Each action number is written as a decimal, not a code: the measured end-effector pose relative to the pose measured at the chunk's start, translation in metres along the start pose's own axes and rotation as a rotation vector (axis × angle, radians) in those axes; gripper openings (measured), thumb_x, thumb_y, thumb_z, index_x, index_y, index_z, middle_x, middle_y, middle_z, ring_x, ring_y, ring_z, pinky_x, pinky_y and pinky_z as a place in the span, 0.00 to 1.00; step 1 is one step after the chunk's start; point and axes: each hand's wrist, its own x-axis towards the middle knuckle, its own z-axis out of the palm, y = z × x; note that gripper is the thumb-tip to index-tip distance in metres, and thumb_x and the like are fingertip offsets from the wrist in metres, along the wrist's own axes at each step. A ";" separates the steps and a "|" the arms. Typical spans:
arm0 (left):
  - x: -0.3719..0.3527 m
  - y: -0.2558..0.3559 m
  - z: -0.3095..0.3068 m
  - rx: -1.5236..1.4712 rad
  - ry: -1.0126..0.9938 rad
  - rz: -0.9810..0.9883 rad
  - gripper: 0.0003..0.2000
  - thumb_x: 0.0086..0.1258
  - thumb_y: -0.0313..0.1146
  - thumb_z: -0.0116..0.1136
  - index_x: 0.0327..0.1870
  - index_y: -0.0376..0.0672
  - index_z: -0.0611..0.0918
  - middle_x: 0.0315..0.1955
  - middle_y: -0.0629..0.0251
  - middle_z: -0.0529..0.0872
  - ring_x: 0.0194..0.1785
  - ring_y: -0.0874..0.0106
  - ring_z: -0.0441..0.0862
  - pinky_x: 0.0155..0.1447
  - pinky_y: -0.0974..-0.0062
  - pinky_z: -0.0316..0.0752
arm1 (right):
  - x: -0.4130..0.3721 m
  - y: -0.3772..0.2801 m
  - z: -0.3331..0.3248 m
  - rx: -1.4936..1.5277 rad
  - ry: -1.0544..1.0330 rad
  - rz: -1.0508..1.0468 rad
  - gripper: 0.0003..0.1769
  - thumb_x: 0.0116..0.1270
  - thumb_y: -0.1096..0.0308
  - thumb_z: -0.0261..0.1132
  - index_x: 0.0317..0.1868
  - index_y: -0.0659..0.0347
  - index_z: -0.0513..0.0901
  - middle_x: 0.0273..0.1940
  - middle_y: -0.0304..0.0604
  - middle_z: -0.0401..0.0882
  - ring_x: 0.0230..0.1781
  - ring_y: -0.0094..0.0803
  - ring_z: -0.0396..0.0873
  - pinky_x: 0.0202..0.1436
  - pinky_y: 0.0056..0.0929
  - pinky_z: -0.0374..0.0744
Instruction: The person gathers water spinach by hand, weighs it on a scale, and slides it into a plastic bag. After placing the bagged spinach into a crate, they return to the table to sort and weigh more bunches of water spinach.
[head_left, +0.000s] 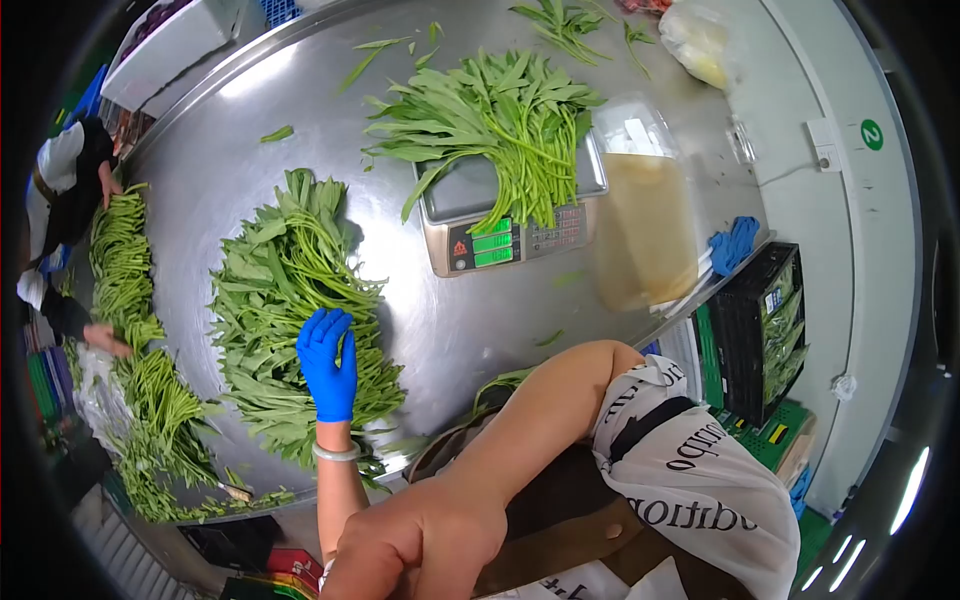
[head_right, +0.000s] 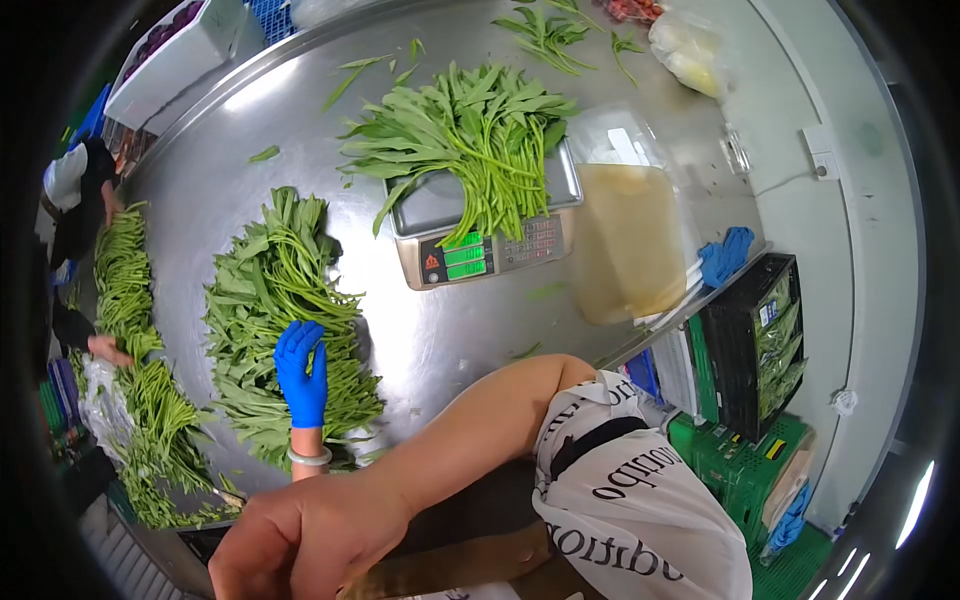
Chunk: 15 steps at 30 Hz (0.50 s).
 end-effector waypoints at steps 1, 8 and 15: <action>0.002 -0.002 0.000 0.006 0.009 0.002 0.14 0.59 0.21 0.61 0.46 0.44 0.83 0.49 0.62 0.82 0.59 0.58 0.73 0.62 0.64 0.67 | -0.001 -0.002 -0.004 -0.040 -0.018 0.014 0.19 0.68 0.81 0.54 0.59 0.78 0.69 0.53 0.60 0.76 0.51 0.43 0.79 0.51 0.38 0.79; 0.004 -0.021 -0.009 0.053 0.067 0.025 0.15 0.59 0.22 0.61 0.47 0.44 0.82 0.49 0.62 0.82 0.58 0.58 0.74 0.61 0.64 0.68 | -0.035 -0.075 -0.045 -1.213 0.472 0.224 0.06 0.61 0.74 0.61 0.38 0.65 0.82 0.37 0.41 0.83 0.39 0.26 0.80 0.45 0.26 0.77; 0.011 -0.024 0.000 0.032 0.052 0.005 0.13 0.59 0.23 0.61 0.46 0.44 0.82 0.47 0.62 0.82 0.56 0.59 0.75 0.61 0.64 0.69 | -0.184 -0.188 -0.217 -2.327 1.544 0.316 0.23 0.53 0.63 0.70 0.48 0.64 0.78 0.44 0.49 0.80 0.50 0.43 0.76 0.57 0.39 0.72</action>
